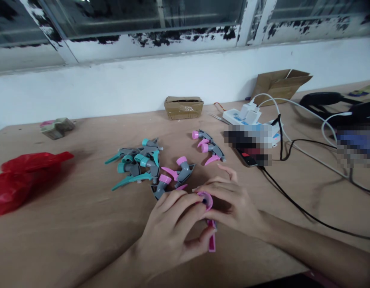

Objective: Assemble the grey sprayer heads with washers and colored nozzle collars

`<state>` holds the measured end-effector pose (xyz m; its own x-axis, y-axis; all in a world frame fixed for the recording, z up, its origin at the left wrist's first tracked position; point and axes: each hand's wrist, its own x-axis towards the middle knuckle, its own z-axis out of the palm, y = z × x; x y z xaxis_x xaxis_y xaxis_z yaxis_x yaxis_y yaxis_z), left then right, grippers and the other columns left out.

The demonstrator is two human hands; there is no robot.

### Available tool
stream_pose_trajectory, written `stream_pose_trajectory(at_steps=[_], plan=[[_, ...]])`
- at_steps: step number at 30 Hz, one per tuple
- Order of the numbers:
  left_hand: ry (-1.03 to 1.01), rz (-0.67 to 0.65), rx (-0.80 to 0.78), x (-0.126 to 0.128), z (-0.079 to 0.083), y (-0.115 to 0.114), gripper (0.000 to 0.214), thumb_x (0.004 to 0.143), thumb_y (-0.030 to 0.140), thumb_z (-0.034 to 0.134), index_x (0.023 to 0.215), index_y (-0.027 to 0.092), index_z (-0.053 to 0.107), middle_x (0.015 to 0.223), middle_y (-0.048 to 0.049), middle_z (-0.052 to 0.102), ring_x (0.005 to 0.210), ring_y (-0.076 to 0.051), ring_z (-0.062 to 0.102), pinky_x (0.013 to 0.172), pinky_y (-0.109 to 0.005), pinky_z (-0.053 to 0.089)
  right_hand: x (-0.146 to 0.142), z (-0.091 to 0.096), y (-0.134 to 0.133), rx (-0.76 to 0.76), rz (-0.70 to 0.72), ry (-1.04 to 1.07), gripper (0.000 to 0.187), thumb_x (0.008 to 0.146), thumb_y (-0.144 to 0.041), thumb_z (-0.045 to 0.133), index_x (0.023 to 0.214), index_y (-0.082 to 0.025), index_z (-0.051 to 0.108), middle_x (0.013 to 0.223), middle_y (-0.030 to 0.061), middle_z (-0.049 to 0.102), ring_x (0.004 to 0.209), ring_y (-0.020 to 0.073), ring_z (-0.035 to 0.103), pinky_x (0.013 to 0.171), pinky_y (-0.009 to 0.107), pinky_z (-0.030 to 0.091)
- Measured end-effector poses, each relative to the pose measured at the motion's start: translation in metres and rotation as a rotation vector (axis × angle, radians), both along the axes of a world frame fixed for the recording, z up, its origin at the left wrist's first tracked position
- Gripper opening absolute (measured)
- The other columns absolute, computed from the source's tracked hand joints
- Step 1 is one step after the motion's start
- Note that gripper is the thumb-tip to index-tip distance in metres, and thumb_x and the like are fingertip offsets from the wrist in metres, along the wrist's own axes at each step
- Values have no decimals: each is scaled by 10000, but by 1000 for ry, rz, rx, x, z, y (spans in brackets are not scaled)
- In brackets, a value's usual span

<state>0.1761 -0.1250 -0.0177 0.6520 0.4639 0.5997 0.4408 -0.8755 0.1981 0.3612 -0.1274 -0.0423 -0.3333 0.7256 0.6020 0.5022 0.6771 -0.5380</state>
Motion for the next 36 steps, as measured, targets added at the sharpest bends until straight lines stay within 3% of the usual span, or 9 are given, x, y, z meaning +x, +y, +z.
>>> stream_pose_trajectory(at_steps=[5,9,13,17,22,27,32,36], plan=[[-45,-49,11,-3,-5,1,349,744,129,609,1086,160,544,994,-56,685,869,-194,598,787,-347,511,0,-3,2,-35,-6,-20,287,766,-359,663,1010,-227,589,892,-8,704,823,159,635,1013,426,251],[-127,-39,-156,-5,-9,0,386,773,95,570,1147,172,508,970,-52,671,915,-179,587,813,-329,508,0,-4,4,-32,6,-66,367,745,-395,680,1055,-234,565,898,-9,699,840,160,637,1007,422,263],[-229,-3,-263,-11,-12,3,322,814,96,533,1118,199,517,990,-49,641,878,-153,593,746,-276,510,8,-1,12,-11,-142,-164,377,787,-457,608,1083,-230,555,955,22,689,940,204,620,1009,451,269],[-290,107,-237,-20,-15,14,174,837,98,518,974,195,564,884,-26,607,778,-130,581,690,-254,485,23,1,25,-30,-312,-334,310,790,-495,582,939,-224,574,903,22,690,883,218,630,1026,484,223],[-322,223,-180,-28,-14,31,101,853,121,510,898,193,564,874,-16,592,777,-129,562,674,-251,477,33,-3,47,9,-360,-615,285,826,-441,564,993,-214,602,902,40,695,898,224,623,1007,504,193],[-372,296,-109,-33,-12,40,98,845,134,530,918,191,563,893,-15,579,790,-127,564,656,-239,492,34,-6,78,114,-423,-747,296,862,-404,522,1056,-202,617,1004,93,656,1008,250,566,1016,515,145],[-380,325,-122,-34,-14,43,89,852,147,521,922,190,553,896,-17,565,781,-127,568,650,-242,497,18,3,87,139,-416,-704,429,872,-486,455,1143,-179,582,1178,128,577,1113,279,487,1017,515,145],[-361,318,-160,-32,-17,42,96,854,149,515,932,190,554,911,-22,562,801,-129,567,646,-237,499,-14,7,81,-37,-399,-606,477,857,-582,390,997,-218,666,1085,97,623,1109,287,481,1011,537,142]])
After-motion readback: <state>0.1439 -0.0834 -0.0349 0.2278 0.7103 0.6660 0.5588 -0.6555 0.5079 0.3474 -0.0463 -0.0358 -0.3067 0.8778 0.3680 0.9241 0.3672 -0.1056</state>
